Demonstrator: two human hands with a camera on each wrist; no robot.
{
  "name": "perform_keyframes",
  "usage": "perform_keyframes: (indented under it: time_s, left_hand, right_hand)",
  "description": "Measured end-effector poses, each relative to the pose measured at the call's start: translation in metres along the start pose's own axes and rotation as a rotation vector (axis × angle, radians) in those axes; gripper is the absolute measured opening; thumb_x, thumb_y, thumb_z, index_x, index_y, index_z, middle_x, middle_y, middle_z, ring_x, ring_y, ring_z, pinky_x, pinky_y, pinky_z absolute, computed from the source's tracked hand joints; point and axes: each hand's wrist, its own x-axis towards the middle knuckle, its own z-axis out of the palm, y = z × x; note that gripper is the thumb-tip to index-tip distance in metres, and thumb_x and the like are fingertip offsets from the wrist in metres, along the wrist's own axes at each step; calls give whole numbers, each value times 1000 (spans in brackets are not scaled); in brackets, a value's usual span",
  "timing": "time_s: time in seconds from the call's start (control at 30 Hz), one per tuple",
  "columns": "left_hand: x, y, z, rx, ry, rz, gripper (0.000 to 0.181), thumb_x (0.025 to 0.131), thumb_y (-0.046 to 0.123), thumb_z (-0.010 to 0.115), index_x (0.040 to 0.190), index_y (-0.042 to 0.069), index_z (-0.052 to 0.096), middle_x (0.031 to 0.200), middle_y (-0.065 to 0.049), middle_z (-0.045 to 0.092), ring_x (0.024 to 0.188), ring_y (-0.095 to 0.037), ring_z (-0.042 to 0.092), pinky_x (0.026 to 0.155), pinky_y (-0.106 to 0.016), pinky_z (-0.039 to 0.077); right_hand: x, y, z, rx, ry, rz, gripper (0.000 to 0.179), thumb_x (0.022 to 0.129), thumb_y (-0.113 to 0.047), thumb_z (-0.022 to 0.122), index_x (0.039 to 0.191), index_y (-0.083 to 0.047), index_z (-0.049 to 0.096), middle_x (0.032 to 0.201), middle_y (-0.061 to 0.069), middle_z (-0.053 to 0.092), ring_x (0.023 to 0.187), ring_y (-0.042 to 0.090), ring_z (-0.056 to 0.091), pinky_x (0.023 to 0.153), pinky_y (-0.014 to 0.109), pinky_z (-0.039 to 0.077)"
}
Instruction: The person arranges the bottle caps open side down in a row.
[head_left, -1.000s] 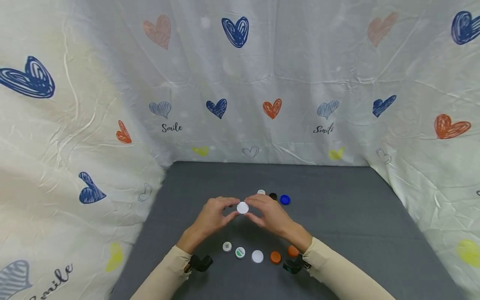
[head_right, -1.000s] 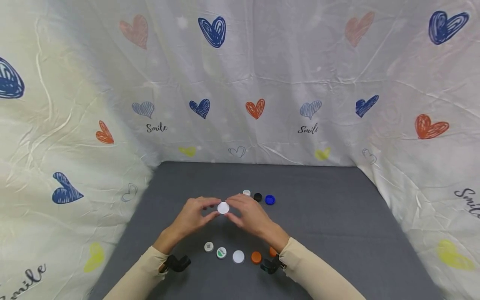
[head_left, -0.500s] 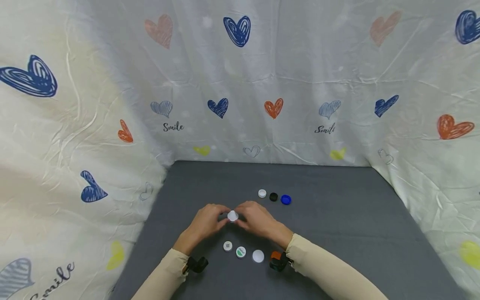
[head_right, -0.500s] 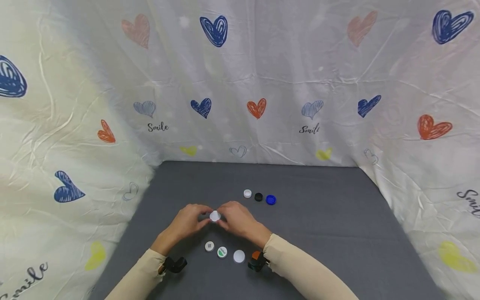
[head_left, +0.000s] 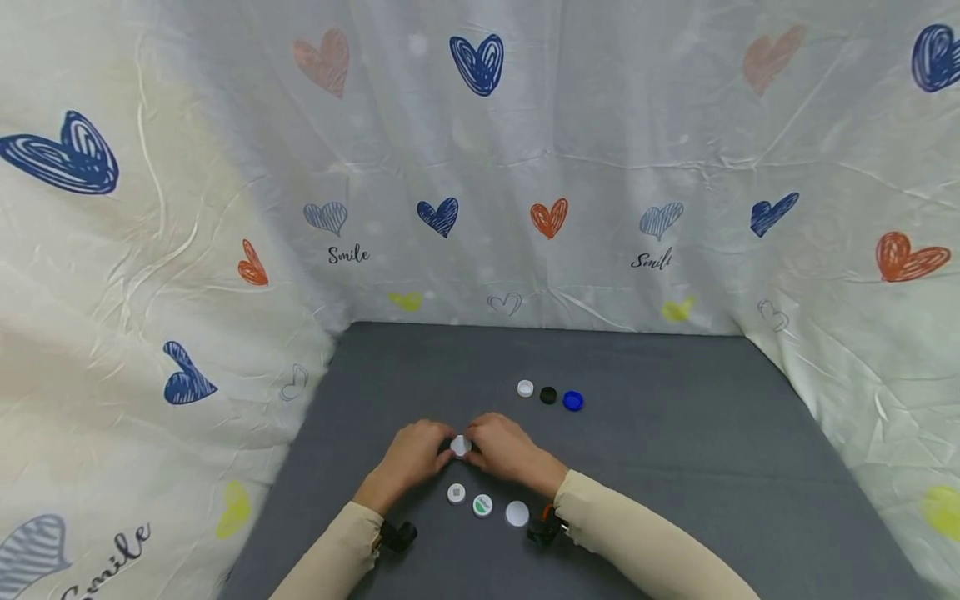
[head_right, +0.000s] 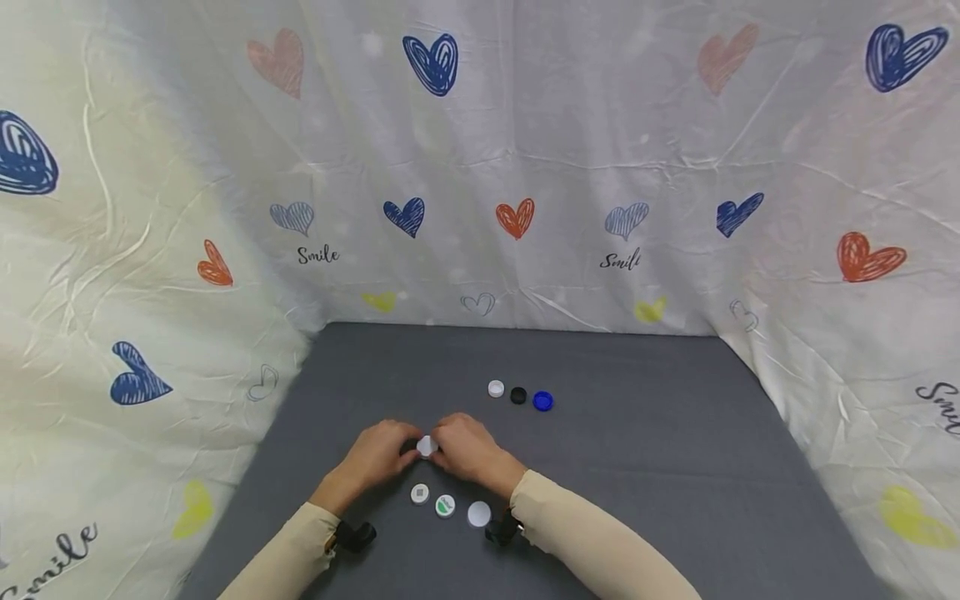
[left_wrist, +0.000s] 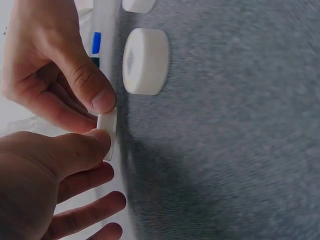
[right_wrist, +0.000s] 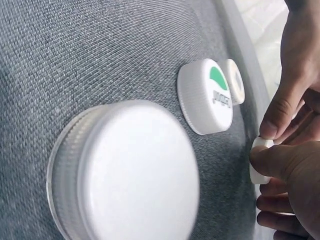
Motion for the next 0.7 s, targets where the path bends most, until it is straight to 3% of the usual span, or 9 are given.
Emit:
perform_keyframes:
  time_s: [0.3, 0.5, 0.7]
  left_hand:
    - [-2, 4, 4, 141, 31, 69, 14, 82, 27, 82, 90, 20, 74, 83, 2, 72, 77, -23, 65, 65, -45, 51]
    - [0, 3, 1, 111, 35, 40, 17, 82, 28, 81, 94, 18, 74, 89, 2, 72, 80, -24, 66, 66, -46, 52]
    - [12, 1, -8, 90, 42, 13, 28, 84, 29, 79, 107, 13, 75, 104, -3, 75, 91, -26, 69, 74, -48, 55]
  right_hand:
    - [-1, -2, 2, -26, 14, -2, 19, 85, -34, 79, 91, -17, 76, 98, -2, 71, 93, 17, 67, 94, 36, 50]
    - [-6, 5, -1, 15, 7, 9, 25, 88, -37, 74, 101, -15, 76, 103, -1, 72, 100, 18, 68, 96, 37, 51]
    - [-12, 19, -12, 53, 37, 35, 30, 91, -33, 72, 108, -9, 74, 110, 4, 72, 107, 22, 68, 100, 40, 50]
